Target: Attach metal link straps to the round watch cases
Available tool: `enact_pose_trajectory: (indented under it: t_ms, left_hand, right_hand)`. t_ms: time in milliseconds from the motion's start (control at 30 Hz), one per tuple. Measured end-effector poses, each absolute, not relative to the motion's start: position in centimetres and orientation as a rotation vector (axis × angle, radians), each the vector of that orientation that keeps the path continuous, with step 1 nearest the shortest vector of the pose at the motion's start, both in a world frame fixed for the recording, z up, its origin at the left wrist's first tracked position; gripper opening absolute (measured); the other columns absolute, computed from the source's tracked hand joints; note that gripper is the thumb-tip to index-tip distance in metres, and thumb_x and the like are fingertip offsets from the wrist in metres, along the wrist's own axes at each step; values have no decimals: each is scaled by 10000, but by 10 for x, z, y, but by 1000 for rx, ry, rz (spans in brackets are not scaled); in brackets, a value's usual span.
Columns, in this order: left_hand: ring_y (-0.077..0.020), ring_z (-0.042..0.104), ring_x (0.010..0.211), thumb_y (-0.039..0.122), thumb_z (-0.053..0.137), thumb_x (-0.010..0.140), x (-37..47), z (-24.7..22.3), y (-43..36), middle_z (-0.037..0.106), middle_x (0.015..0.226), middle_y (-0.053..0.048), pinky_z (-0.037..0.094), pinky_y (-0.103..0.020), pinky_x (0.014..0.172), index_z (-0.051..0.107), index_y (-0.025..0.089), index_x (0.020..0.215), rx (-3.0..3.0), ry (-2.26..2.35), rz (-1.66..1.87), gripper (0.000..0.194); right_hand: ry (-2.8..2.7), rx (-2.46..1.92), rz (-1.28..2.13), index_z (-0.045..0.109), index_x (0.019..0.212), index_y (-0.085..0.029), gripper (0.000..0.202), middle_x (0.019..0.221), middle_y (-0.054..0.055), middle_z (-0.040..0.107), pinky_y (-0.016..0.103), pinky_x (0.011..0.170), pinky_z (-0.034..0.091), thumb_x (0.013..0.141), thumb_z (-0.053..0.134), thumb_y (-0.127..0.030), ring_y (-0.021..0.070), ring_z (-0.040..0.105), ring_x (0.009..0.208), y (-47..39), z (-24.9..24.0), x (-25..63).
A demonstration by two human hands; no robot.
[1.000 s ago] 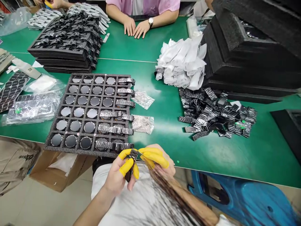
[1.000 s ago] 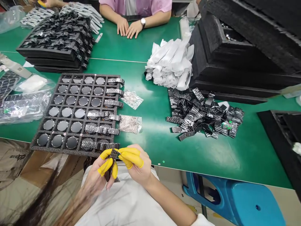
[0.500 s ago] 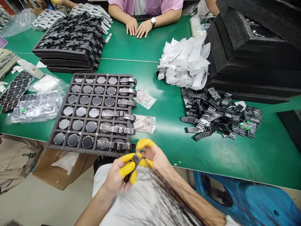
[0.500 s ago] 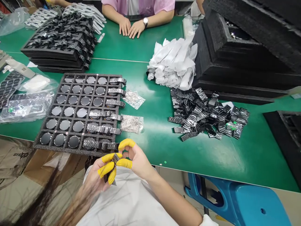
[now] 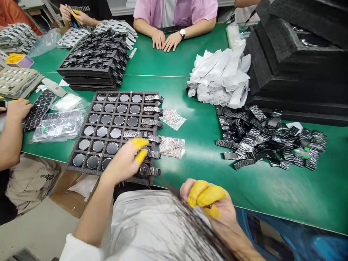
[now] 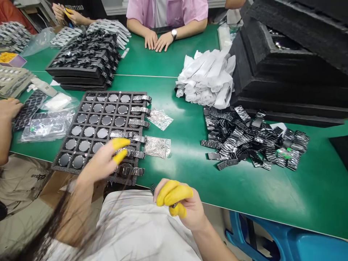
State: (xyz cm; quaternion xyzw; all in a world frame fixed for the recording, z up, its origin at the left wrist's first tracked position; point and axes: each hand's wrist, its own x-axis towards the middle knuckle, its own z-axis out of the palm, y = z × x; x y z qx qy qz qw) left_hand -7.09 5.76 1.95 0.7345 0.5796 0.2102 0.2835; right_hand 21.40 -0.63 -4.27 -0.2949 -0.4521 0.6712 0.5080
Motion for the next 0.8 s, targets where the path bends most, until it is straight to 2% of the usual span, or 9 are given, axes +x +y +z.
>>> enact_pose_trajectory:
  t_ms: [33, 100, 233, 367, 500, 633, 700, 800]
  left_hand:
    - [-292, 621, 1315, 211, 489, 1057, -79, 14, 80, 685, 1401, -153, 486, -476, 1180, 670, 173, 1406, 2058, 1761, 423, 395]
    - [-334, 585, 1320, 162, 436, 1058, -94, 4, 123, 642, 1441, -194, 522, -511, 1098, 666, 127, 1407, 2179, 2063, -45, 420]
    - [-410, 573, 1264, 185, 589, 992, -110, -6, 172, 668, 1339, -236, 493, -583, 1026, 767, 102, 1212, 2261, 2056, -235, 295]
    - [-400, 581, 1216, 203, 645, 943, -115, -7, 179, 702, 1227, -228, 448, -550, 1031, 788, 98, 1055, 2394, 1960, -277, 209]
    - [-339, 619, 1124, 224, 563, 987, -125, -13, 182, 728, 1137, -214, 460, -468, 1019, 749, 92, 1081, 2464, 1895, -198, 247]
    - [-311, 619, 1134, 247, 528, 1023, -140, -17, 187, 739, 1114, -182, 488, -434, 1017, 672, 126, 1117, 2400, 1930, -15, 210]
    - [-298, 654, 1086, 264, 535, 1030, -139, -16, 180, 737, 1085, -170, 526, -427, 956, 616, 145, 1129, 2326, 1984, 81, 175]
    - [-229, 722, 907, 294, 499, 1063, -117, -7, 143, 739, 1061, -134, 570, -358, 773, 482, 186, 1191, 1970, 1868, 561, 169]
  right_hand:
    - [-1055, -696, 1615, 816, 857, -411, 169, 686, 38, 725, 406, 618, 514, 868, 827, -580, 234, 635, 664, -6, -41, 214]
    - [-1038, -625, 1609, 825, 944, -377, 97, 747, 55, 748, 384, 590, 499, 900, 836, -462, 227, 633, 671, -4, -39, 214]
    - [-1046, -642, 1595, 812, 954, -343, 93, 747, 62, 754, 403, 588, 537, 927, 810, -432, 242, 660, 654, -3, -42, 214]
    - [-927, -652, 1660, 788, 921, -345, 75, 728, 47, 741, 396, 523, 569, 919, 815, -415, 249, 671, 610, -9, -51, 214]
    - [-773, -664, 1690, 763, 877, -334, 153, 654, 18, 703, 327, 448, 529, 900, 826, -472, 213, 633, 527, -10, -52, 209]
    - [-626, -719, 1700, 725, 837, -309, 243, 605, -17, 668, 241, 400, 399, 882, 841, -517, 145, 538, 433, -7, -45, 207]
    - [-594, -750, 1696, 704, 825, -287, 291, 582, -27, 643, 229, 402, 357, 869, 852, -533, 127, 494, 419, -7, -44, 207]
    - [-585, -813, 1723, 671, 809, -253, 360, 550, -36, 599, 226, 417, 313, 847, 870, -550, 110, 435, 422, -8, -47, 205]
